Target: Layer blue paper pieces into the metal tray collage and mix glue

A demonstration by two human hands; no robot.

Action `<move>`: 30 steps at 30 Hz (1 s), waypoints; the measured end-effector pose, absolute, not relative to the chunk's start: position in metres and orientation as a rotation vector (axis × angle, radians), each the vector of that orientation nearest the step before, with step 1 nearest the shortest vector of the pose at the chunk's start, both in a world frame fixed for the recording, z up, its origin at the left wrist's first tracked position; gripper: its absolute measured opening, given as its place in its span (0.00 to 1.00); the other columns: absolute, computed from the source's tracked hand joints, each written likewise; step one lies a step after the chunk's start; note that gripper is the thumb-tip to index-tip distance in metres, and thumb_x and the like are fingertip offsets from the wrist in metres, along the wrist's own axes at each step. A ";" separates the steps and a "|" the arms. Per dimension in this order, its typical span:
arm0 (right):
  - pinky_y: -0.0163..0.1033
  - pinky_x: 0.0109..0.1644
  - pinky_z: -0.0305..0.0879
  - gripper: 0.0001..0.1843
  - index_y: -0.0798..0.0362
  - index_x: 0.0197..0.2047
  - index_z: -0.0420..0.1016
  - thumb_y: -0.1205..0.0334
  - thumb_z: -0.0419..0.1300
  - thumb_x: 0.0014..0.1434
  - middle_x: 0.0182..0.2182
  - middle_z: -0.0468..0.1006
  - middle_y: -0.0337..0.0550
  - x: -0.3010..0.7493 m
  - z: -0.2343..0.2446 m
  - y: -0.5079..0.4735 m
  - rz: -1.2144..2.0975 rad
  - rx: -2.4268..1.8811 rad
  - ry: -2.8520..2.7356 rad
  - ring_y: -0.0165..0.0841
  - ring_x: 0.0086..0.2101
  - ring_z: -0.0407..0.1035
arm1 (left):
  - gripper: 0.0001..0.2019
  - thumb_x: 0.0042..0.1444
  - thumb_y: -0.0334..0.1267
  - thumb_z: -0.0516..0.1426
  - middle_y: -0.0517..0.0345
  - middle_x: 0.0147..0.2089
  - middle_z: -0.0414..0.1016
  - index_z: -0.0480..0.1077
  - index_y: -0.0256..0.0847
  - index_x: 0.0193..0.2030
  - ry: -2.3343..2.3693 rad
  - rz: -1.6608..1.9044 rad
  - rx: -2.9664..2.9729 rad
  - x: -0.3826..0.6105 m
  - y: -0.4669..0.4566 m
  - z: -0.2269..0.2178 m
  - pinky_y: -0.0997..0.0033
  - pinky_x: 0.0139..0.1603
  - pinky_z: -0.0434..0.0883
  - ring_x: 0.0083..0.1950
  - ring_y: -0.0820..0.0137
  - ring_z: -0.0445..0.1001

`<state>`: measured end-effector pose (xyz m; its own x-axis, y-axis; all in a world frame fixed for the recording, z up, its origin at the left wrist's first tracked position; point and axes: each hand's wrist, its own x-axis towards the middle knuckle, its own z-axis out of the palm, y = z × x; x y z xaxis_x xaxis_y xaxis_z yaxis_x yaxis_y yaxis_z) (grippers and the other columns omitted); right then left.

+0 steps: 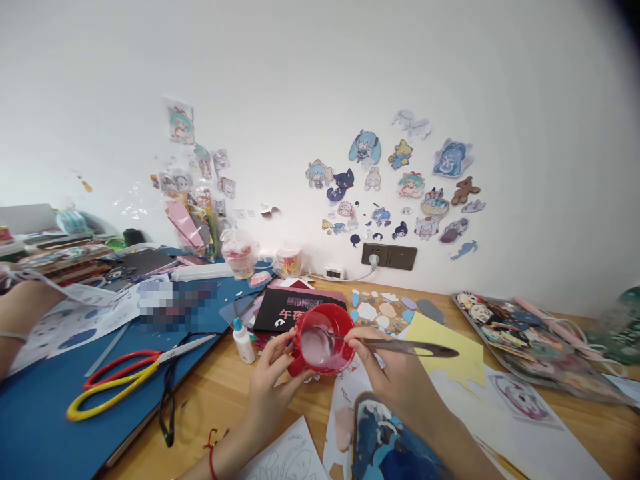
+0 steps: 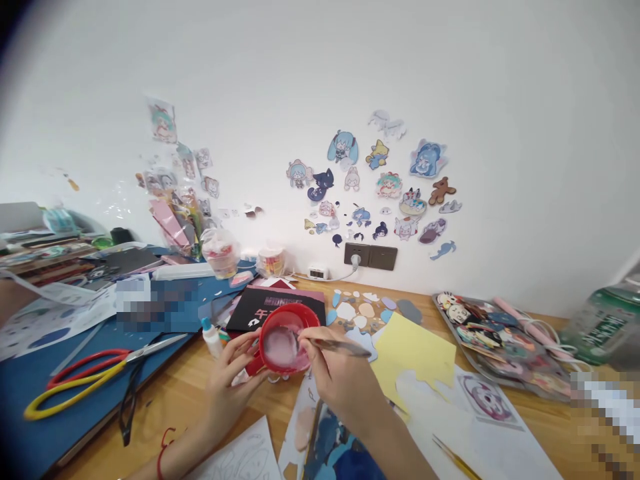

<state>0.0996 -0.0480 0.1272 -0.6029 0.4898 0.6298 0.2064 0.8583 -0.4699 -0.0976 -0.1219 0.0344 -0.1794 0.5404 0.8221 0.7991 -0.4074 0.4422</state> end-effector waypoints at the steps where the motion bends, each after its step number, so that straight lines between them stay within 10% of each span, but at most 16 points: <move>1: 0.39 0.42 0.65 0.10 0.51 0.39 0.69 0.65 0.47 0.62 0.36 0.75 0.42 0.098 0.126 -0.048 0.454 -0.526 -2.193 0.34 0.38 0.69 | 0.05 0.49 0.32 0.60 0.50 0.52 0.63 0.70 0.39 0.35 -1.549 -1.623 -1.839 -0.097 -0.122 0.034 0.64 0.51 0.71 0.52 0.63 0.68; 12: 0.37 0.35 0.72 0.16 0.54 0.37 0.67 0.51 0.47 0.61 0.30 0.76 0.44 0.094 0.113 -0.037 1.012 -0.864 -1.761 0.35 0.30 0.73 | 0.06 0.49 0.32 0.60 0.50 0.50 0.63 0.69 0.40 0.35 -1.594 -1.574 -1.765 -0.097 -0.123 0.037 0.63 0.48 0.72 0.48 0.65 0.70; 30: 0.32 0.45 0.65 0.10 0.52 0.43 0.66 0.70 0.49 0.61 0.38 0.74 0.43 0.120 0.137 -0.036 0.203 -0.248 -2.186 0.29 0.41 0.68 | 0.07 0.51 0.34 0.59 0.51 0.49 0.63 0.66 0.40 0.36 -1.712 -1.581 -1.742 -0.098 -0.125 0.037 0.67 0.46 0.67 0.49 0.66 0.66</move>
